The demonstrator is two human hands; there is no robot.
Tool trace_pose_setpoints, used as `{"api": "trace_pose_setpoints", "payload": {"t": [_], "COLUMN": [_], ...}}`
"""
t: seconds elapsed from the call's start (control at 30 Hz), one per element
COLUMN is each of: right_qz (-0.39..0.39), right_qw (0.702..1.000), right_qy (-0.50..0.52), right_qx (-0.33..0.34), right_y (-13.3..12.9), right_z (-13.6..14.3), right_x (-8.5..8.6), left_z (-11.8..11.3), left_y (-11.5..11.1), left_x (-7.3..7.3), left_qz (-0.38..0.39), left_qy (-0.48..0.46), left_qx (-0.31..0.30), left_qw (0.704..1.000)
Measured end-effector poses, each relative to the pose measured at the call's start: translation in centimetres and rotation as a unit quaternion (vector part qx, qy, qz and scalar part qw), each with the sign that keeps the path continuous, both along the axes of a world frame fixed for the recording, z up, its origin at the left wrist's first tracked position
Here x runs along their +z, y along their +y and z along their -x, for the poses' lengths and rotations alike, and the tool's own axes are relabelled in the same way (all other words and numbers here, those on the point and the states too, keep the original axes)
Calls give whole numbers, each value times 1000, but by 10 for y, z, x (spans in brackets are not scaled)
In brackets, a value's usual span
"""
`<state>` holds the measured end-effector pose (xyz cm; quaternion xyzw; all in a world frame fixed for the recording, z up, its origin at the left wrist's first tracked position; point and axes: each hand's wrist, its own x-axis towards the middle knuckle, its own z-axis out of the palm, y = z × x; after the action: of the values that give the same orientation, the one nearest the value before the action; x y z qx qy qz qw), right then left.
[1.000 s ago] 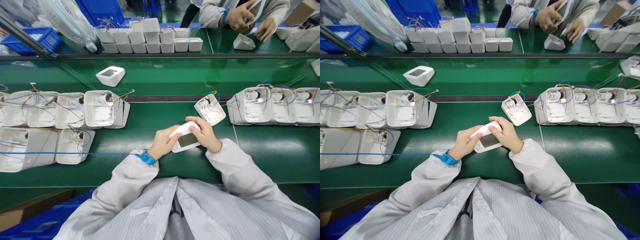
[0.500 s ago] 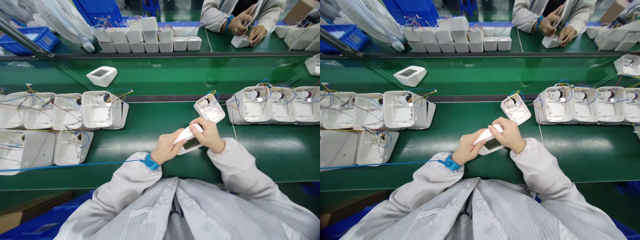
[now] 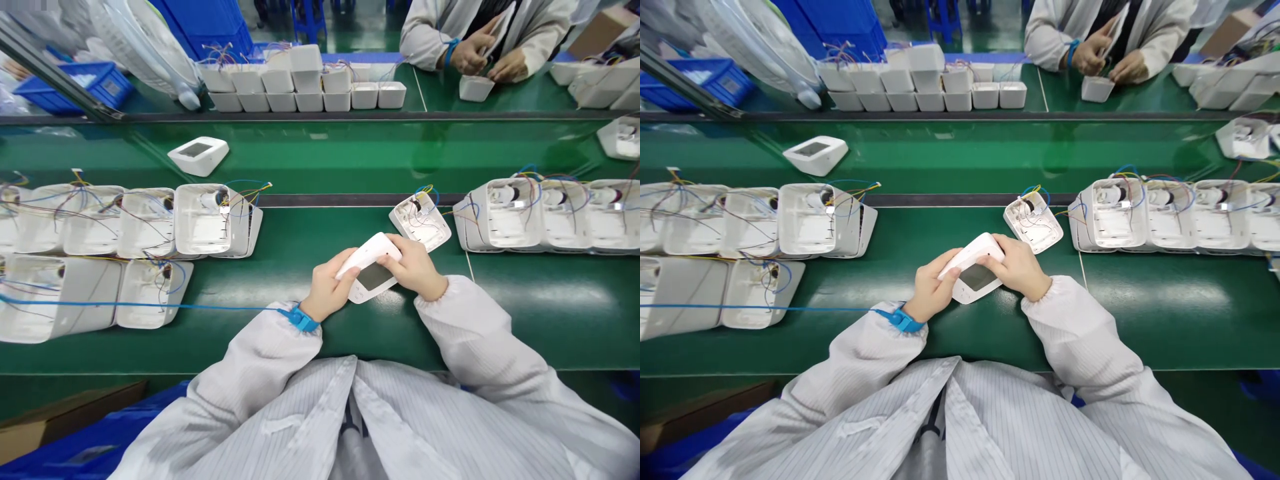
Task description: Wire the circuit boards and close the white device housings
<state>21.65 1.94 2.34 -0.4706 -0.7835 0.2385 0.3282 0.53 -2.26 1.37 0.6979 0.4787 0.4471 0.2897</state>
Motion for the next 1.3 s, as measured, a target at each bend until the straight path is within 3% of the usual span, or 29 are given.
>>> {"api": "trace_pose_setpoints", "payload": {"t": [0.3,0.47,0.63,0.7,0.8,0.9,1.0,1.1,1.3], "right_qz": [49,105,132,101,-7,-103,-111,-94,-98], "right_qw": [995,970,977,980,981,984,988,986,985], "right_qy": [82,215,150,167,193,147,81,49,40], "right_qx": [11,45,76,47,-3,2,71,126,138], "right_y": [5,6,-3,-7,-11,-12,-12,-11,-11], "right_z": [2,4,13,14,12,8,6,5,5], "right_x": [-13,-18,-18,-15,-8,-1,3,7,11], "left_z": [5,8,12,13,14,13,12,10,7], "left_y": [8,13,19,21,22,21,17,13,11], "left_x": [-4,-8,-12,-12,-12,-10,-6,-4,-2], "left_qz": [18,28,10,2,-24,-68,-86,-89,-98], "left_qy": [-14,-113,-140,-106,-90,-72,-8,14,18], "left_qx": [-2,59,94,81,52,14,-27,-26,1], "left_qw": [1000,991,986,991,994,995,996,996,995]}}
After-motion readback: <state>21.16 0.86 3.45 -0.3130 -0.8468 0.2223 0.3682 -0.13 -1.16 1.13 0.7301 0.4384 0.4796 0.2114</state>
